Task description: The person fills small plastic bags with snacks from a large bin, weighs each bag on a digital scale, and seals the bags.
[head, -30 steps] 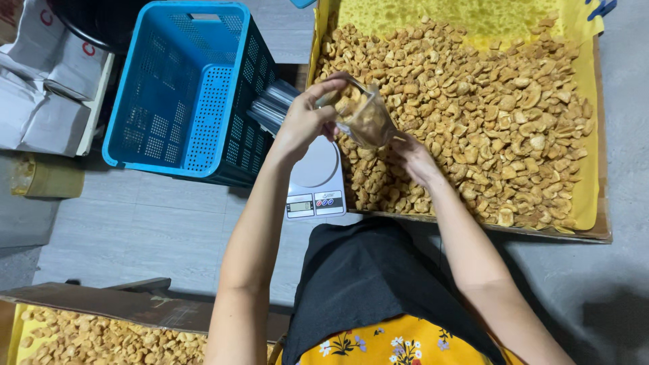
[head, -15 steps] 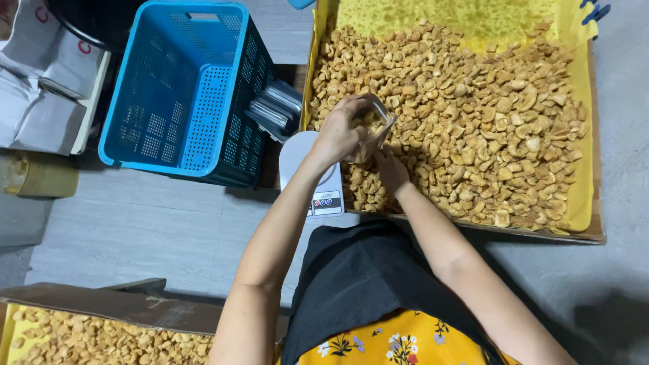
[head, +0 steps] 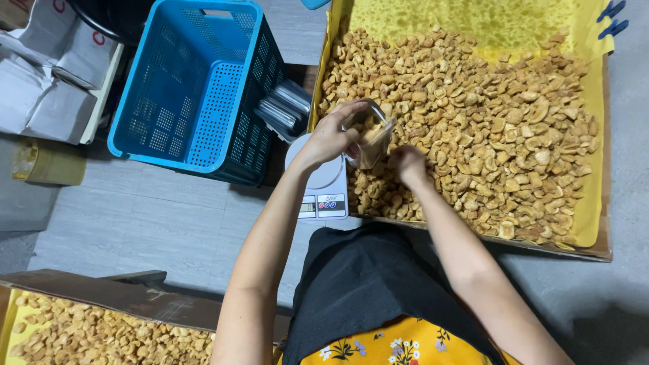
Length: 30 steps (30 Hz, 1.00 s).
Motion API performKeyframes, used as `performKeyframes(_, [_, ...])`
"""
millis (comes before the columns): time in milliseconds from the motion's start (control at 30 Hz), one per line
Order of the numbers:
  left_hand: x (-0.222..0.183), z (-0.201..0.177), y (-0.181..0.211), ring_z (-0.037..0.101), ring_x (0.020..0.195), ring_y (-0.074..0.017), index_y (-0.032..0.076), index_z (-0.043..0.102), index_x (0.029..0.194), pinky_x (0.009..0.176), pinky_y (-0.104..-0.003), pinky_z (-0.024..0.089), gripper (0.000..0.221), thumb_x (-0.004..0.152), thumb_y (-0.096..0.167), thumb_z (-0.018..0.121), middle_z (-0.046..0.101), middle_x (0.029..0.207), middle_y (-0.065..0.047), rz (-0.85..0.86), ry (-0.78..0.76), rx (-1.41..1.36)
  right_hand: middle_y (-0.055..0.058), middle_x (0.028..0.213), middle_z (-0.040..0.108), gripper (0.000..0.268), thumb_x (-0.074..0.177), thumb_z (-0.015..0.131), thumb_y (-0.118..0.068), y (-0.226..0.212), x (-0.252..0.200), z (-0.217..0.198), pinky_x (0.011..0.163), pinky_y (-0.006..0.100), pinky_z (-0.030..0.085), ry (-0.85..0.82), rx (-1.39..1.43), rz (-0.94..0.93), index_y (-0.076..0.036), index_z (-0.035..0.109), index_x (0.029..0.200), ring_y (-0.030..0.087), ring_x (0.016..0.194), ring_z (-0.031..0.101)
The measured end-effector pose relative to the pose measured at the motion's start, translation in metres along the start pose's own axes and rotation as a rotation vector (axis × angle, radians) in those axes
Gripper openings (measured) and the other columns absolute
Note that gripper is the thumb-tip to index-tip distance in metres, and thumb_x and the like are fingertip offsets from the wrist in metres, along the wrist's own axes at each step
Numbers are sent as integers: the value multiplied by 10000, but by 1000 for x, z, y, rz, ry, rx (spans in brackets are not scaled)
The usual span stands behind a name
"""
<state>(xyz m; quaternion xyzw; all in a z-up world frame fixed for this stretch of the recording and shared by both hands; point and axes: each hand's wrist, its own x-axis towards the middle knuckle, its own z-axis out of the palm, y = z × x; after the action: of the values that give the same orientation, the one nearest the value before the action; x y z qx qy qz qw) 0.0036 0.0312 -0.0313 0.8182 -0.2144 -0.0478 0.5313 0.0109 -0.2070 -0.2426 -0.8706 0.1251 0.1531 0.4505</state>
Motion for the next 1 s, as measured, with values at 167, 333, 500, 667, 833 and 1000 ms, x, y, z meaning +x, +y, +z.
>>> performKeyframes(167, [6, -2, 32, 754, 824, -262, 43, 523, 1404, 696, -335, 664, 604, 806, -38, 508, 472, 1456, -107, -322, -72, -264, 147, 1041, 716, 149, 985, 626, 18, -81, -38, -123, 846, 284, 637, -146, 674, -456, -13, 710, 1104, 189, 900, 709])
performKeyframes(333, [17, 7, 42, 725, 687, -167, 62, 525, 1422, 621, -309, 631, 584, 842, -5, 522, 734, 974, -192, -455, -93, -328, 152, 1116, 689, 154, 964, 646, 24, -174, -100, -159, 901, 288, 637, -191, 335, -788, 16, 692, 1111, 188, 1001, 711])
performKeyframes(500, [20, 6, 25, 724, 687, -179, 25, 546, 1420, 615, -312, 632, 568, 853, 0, 533, 727, 981, -195, -420, -29, -360, 130, 1101, 734, 154, 1014, 644, -27, -158, -68, -155, 914, 289, 645, 102, 381, -726, -49, 699, 1155, 187, 998, 737])
performKeyframes(667, [9, 5, 22, 759, 735, -211, -12, 550, 1376, 654, -336, 661, 520, 856, 9, 548, 594, 1316, -162, -322, 10, -344, 152, 1098, 696, 206, 1046, 525, -110, -71, -22, -63, 734, 312, 564, -289, -432, -39, -94, 677, 1183, 197, 822, 620])
performKeyframes(833, [1, -1, 31, 748, 959, -228, 8, 577, 1364, 790, -310, 646, 558, 806, 27, 563, 578, 1401, -160, -206, 80, -111, 154, 1163, 658, 272, 1004, 513, -109, 25, 8, 36, 848, 357, 541, -298, -980, -406, -42, 626, 1243, 231, 966, 606])
performKeyframes(1000, [-2, -3, 36, 653, 1239, -286, 7, 616, 1374, 1030, -379, 559, 568, 806, 32, 595, 591, 1453, -156, -78, 81, 96, 155, 1255, 617, 372, 964, 540, -131, 60, 6, 55, 1025, 417, 511, 110, -771, -607, -22, 599, 1315, 310, 1193, 585])
